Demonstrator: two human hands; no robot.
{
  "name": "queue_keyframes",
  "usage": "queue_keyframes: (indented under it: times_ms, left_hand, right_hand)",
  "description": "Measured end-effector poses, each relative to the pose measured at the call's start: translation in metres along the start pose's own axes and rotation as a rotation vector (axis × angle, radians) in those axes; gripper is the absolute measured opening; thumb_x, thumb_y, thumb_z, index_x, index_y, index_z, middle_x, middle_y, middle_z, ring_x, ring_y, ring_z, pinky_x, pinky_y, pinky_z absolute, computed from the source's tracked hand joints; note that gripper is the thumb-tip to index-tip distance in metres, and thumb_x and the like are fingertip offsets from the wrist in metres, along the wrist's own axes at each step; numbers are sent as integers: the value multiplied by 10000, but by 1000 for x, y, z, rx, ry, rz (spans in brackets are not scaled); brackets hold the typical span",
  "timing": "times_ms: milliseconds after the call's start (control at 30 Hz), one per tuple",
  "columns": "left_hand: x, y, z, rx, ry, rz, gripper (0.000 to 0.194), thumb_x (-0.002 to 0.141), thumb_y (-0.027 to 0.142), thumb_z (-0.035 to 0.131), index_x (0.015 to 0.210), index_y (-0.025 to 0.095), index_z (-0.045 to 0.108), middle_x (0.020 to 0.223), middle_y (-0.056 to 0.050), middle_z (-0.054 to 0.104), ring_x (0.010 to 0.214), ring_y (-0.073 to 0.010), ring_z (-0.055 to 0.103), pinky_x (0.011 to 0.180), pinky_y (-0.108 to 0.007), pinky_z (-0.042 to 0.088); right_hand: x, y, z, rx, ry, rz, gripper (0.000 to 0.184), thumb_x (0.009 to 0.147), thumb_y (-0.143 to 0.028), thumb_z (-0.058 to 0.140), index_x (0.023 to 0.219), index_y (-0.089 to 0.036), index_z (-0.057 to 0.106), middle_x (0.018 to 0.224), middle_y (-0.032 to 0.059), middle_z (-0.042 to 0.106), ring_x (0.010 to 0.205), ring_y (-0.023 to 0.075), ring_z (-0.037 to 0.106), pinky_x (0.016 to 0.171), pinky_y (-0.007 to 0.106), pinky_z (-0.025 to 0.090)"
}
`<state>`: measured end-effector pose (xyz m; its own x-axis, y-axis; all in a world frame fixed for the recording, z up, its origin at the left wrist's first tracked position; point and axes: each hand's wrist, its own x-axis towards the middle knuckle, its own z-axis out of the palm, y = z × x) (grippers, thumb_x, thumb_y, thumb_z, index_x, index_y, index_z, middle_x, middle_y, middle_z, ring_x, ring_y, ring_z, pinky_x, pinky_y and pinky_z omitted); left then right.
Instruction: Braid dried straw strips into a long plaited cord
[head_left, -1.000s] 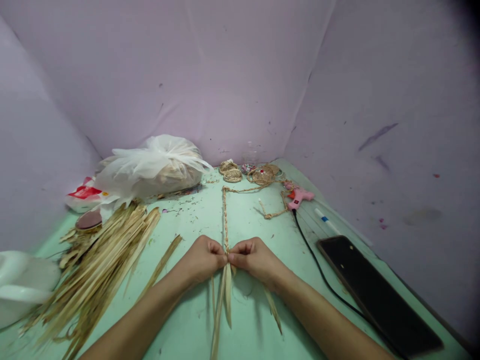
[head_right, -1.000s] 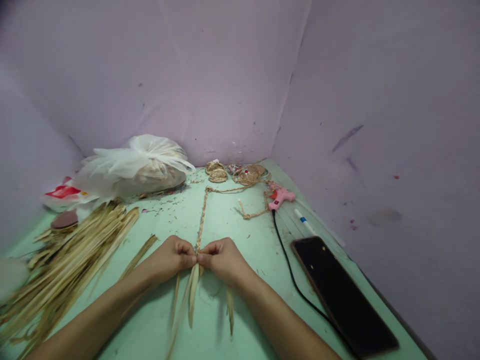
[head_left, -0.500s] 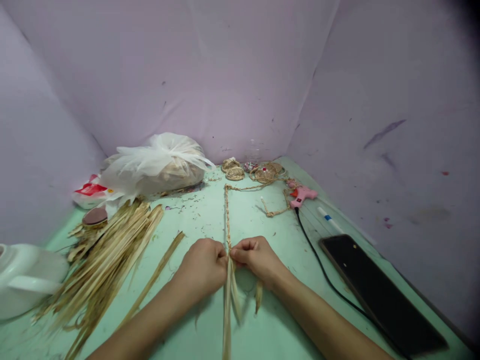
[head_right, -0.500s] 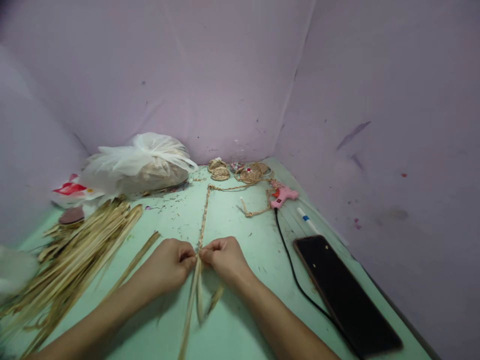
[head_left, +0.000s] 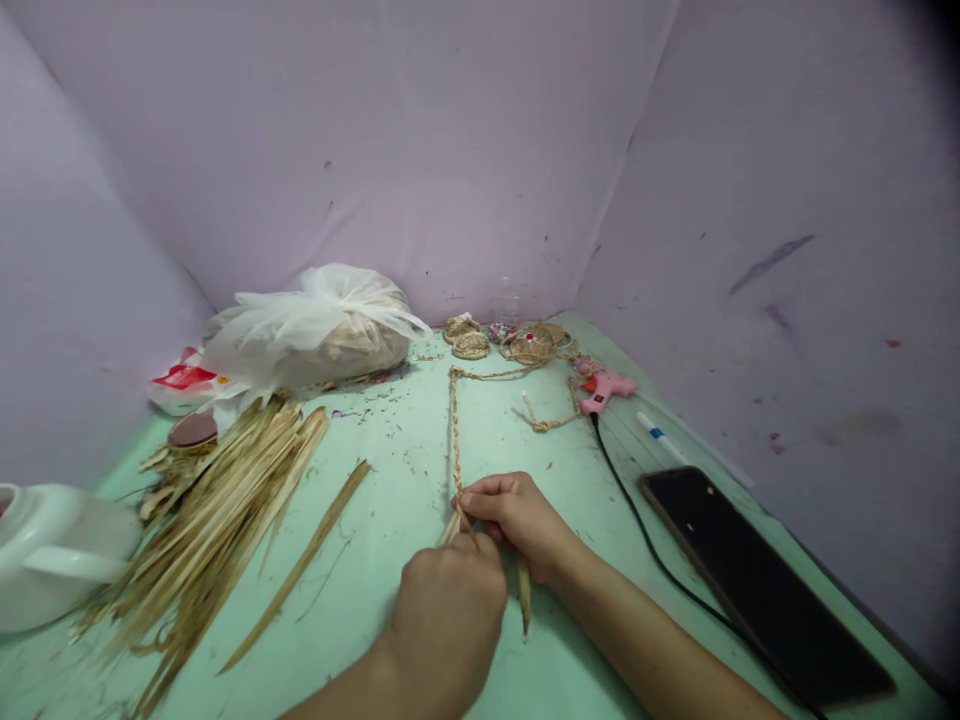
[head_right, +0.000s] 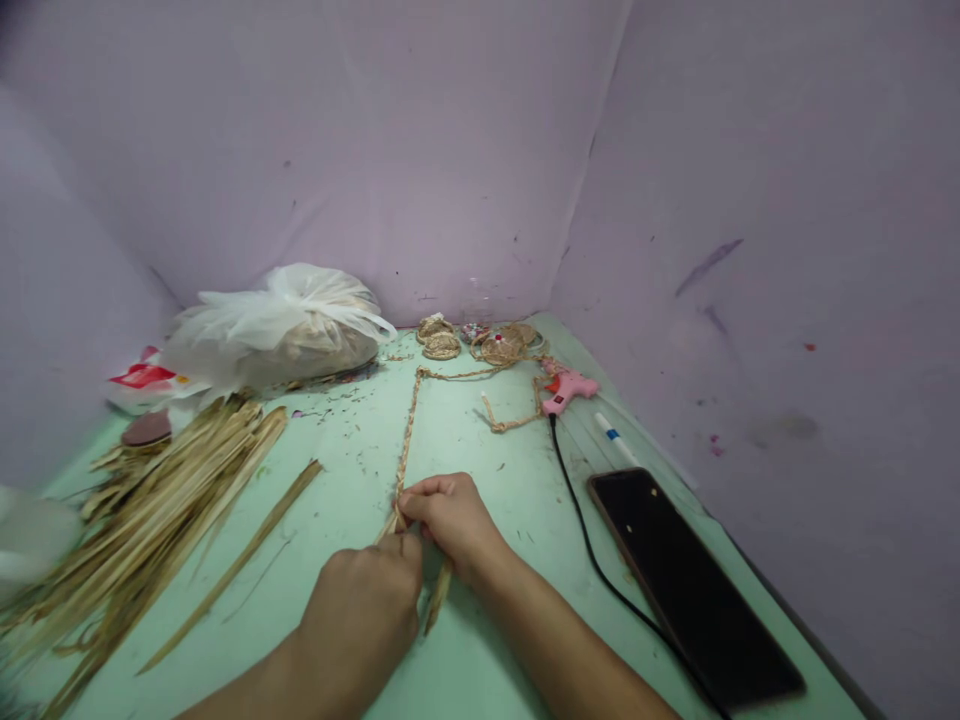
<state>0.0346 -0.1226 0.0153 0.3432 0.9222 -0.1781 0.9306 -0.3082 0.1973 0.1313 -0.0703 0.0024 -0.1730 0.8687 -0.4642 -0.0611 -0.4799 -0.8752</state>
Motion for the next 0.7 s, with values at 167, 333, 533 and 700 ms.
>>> queue_keyframes:
  times_ms: [167, 333, 533, 700]
  left_hand:
    - [1, -11, -11, -217, 93, 50, 176, 717, 158, 441, 705, 135, 615, 655, -124, 608, 558, -201, 541, 508, -275, 301]
    - [21, -39, -40, -725, 278, -248, 178, 717, 300, 482, 787, 160, 568, 647, -41, 581, 587, -152, 518, 575, -268, 353]
    - [36, -40, -26, -1530, -234, -318, 433, 565, 263, 636, 943, 119, 480, 587, 18, 518, 528, -112, 504, 561, -259, 409]
    - [35, -38, -25, -1398, -310, -289, 171, 554, 176, 552, 707, 145, 482, 504, 60, 423, 355, -25, 258, 342, -176, 231]
  right_hand:
    - [0, 3, -1, 57, -81, -66, 160, 546, -247, 650, 498, -122, 562, 453, -11, 523, 434, 58, 405, 448, 194, 307]
    - [2, 5, -3, 6, -117, -85, 232, 574, -303, 652, 490, -123, 533, 398, -45, 445, 375, 34, 325, 395, 184, 228]
    - [2, 5, 1, 102, -173, -87, 290, 528, -379, 678, 526, -136, 520, 432, -19, 515, 426, 88, 471, 464, 215, 352]
    - [7, 8, -3, -15, -179, -197, 210, 601, -314, 614, 549, -133, 521, 473, -12, 526, 448, 76, 452, 489, 212, 345]
